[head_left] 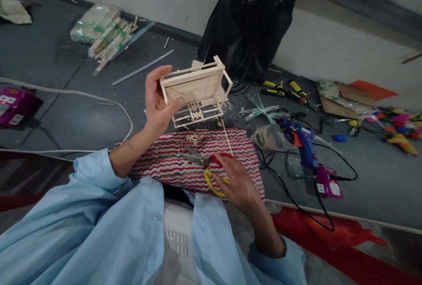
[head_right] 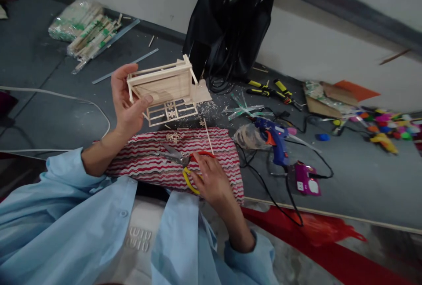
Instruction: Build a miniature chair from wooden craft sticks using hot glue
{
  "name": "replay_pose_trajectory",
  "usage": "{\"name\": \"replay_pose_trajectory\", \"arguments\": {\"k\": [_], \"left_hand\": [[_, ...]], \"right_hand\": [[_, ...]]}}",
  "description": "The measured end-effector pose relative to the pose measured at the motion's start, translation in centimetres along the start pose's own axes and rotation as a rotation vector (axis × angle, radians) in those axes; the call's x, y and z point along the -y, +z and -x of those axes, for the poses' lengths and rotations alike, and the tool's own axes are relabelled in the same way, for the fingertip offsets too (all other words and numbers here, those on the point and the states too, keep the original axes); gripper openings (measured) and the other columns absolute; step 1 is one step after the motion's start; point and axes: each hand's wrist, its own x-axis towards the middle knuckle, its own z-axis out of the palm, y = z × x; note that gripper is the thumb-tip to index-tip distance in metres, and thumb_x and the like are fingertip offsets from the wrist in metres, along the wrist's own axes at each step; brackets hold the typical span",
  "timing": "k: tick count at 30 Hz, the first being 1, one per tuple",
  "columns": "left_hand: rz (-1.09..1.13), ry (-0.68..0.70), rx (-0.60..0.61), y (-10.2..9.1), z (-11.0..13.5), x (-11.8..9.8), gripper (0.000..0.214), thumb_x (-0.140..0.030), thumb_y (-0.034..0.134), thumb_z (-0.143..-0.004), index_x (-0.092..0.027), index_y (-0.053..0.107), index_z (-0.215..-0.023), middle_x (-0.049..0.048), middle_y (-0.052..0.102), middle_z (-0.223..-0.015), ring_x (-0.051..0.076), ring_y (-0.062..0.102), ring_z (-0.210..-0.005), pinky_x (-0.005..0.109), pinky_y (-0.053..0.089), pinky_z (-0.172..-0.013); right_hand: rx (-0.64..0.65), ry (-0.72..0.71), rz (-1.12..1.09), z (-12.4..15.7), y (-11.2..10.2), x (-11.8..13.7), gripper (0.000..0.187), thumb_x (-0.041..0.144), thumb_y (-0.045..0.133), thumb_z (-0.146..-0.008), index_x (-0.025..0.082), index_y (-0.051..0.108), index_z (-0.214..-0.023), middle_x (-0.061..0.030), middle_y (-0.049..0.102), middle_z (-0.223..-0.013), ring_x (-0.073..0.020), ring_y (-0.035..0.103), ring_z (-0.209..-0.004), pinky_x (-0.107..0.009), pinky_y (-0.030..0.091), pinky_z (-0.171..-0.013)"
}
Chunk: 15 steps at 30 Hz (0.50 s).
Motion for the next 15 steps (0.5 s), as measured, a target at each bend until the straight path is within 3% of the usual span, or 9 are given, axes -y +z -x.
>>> {"name": "replay_pose_trajectory", "arguments": {"k": [3, 7, 11, 15], "left_hand": [[0.036, 0.108, -0.041, 0.0, -0.1, 0.6, 0.071, -0.079, 0.055, -0.087, -0.036, 0.04, -0.142, 0.0075, 0.049, -0.138, 0.03, 0.054, -0.128, 0.043, 0.05, -0.102], [0.152, 0.384, -0.088, 0.0, -0.9, 2.0, 0.071, -0.074, 0.068, -0.081, -0.036, 0.048, -0.138, 0.0047, 0.052, -0.125, 0.023, 0.057, -0.11, 0.039, 0.052, -0.093], [0.125, 0.406, -0.089, 0.0, -1.3, 2.3, 0.066, -0.071, 0.069, -0.083, -0.036, 0.05, -0.136, 0.0054, 0.052, -0.12, 0.023, 0.056, -0.106, 0.042, 0.052, -0.093], [0.041, 0.431, -0.092, 0.1, -1.3, 2.0, 0.063, -0.07, 0.066, -0.086, -0.035, 0.05, -0.135, 0.0057, 0.051, -0.116, 0.023, 0.054, -0.105, 0.044, 0.05, -0.092]], "right_hand": [[0.09, -0.054, 0.02, -0.3, -0.6, 0.3, 0.057, 0.032, 0.058, -0.094, 0.02, 0.054, -0.149, -0.0175, 0.069, -0.119, -0.0335, 0.066, -0.111, -0.051, 0.059, -0.096], [0.19, -0.052, 0.027, -0.3, -0.9, 0.1, 0.063, 0.023, 0.057, -0.09, 0.015, 0.05, -0.152, -0.0173, 0.069, -0.116, -0.0307, 0.067, -0.107, -0.047, 0.059, -0.093], [0.183, -0.036, 0.05, -0.1, -1.2, 0.3, 0.066, 0.016, 0.053, -0.088, 0.013, 0.045, -0.153, -0.016, 0.073, -0.119, -0.0292, 0.07, -0.104, -0.045, 0.059, -0.093], [0.06, -0.062, 0.059, 0.4, -2.5, 0.9, 0.051, 0.021, 0.058, -0.091, 0.016, 0.054, -0.142, -0.0126, 0.076, -0.116, -0.0272, 0.073, -0.098, -0.041, 0.06, -0.087]]}}
